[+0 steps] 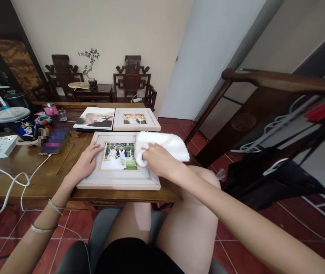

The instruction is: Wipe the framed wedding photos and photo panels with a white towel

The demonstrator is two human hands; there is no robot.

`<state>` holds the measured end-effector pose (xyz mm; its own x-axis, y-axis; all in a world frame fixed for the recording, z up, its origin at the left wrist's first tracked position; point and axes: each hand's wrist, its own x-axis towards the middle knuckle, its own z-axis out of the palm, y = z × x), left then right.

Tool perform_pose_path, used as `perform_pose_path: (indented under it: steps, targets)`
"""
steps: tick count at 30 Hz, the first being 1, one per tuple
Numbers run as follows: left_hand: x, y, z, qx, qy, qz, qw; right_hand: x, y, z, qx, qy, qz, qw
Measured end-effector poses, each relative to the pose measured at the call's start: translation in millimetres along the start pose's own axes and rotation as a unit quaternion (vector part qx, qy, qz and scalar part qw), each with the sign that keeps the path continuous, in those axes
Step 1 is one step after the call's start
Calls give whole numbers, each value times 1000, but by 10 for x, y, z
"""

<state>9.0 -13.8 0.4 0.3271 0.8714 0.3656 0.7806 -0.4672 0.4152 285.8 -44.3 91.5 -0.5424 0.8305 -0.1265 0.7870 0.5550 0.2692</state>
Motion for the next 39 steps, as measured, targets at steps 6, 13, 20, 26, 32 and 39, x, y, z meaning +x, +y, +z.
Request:
perform_pose_path:
  steps: [6, 13, 20, 26, 32, 39]
  targets:
    - [1, 43, -20, 9, -36, -26, 999, -565, -395, -214, 89, -55, -81, 991]
    - [17, -15, -11, 12, -39, -4, 999, 167, -146, 50, 70, 25, -13, 997]
    - [43, -74, 18, 0, -10, 17, 1000, 849, 34, 228, 14, 110, 21, 994]
    - [55, -48, 16, 18, -10, 20, 1000, 427, -280, 233, 18, 76, -22, 997]
    - [51, -54, 28, 14, 0, 20, 1000, -301, -639, -276, 97, -44, -120, 987]
    - [50, -99, 34, 16, -3, 36, 999, 206, -700, 107, 150, 98, -103, 978]
